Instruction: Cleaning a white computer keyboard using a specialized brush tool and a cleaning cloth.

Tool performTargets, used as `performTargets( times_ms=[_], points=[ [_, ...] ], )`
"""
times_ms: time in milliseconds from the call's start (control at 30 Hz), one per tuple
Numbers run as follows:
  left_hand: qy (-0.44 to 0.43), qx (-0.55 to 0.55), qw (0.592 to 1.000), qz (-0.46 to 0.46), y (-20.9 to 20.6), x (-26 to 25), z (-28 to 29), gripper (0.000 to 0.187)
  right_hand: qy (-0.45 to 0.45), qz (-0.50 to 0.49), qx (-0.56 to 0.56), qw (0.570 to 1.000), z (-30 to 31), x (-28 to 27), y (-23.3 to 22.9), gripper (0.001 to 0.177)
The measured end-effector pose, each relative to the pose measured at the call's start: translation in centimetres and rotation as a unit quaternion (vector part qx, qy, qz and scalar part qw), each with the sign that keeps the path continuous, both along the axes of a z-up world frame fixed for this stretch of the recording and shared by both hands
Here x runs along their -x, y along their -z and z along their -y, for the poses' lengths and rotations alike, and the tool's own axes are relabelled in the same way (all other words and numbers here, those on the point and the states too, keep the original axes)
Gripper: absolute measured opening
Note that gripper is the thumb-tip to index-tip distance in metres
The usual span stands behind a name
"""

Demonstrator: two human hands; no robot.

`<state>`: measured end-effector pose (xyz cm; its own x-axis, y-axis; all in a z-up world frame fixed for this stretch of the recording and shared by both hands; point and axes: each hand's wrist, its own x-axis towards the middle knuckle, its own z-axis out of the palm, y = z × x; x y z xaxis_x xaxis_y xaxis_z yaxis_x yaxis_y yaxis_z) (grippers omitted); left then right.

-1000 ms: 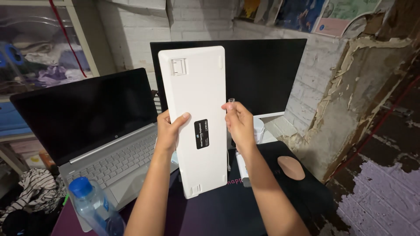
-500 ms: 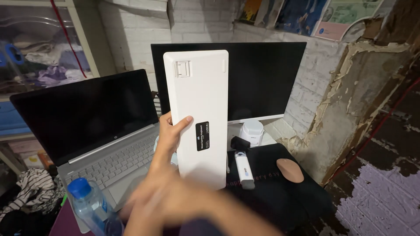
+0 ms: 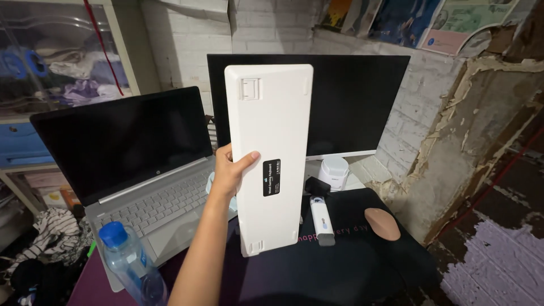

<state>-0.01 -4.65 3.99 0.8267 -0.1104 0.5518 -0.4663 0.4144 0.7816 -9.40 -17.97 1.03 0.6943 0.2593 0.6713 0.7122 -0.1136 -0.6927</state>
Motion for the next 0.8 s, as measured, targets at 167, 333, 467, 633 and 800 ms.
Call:
performTargets(
  times_ms=[167, 333, 467, 633, 800],
  points=[
    [0.013, 0.001, 0.999, 0.05, 0.4, -0.7, 0.5, 0.035, -0.025, -0.048, -0.001, 0.999, 6.2, -2.5, 4.2, 0.022],
    [0.018, 0.0, 0.999, 0.035, -0.1, 0.2, 0.5, 0.036, -0.055, -0.109, -0.003, 0.993, 2.9, -0.1, 0.6, 0.026],
    [0.014, -0.005, 1.0, 0.026, 0.2, 0.0, 0.6, 0.037, -0.076, -0.157, -0.008, 0.985, 1.9, 0.2, -1.0, 0.029],
    [0.015, 0.008, 0.999, 0.036, 0.3, -0.5, 0.8, 0.038, -0.099, -0.205, -0.004, 0.974, 2.7, 0.0, -2.6, 0.033],
    [0.007, -0.006, 1.0, 0.019, 0.5, -0.4, 0.3, 0.035, -0.136, -0.263, -0.003, 0.955, 2.2, 0.3, -3.2, 0.038]
  ],
)
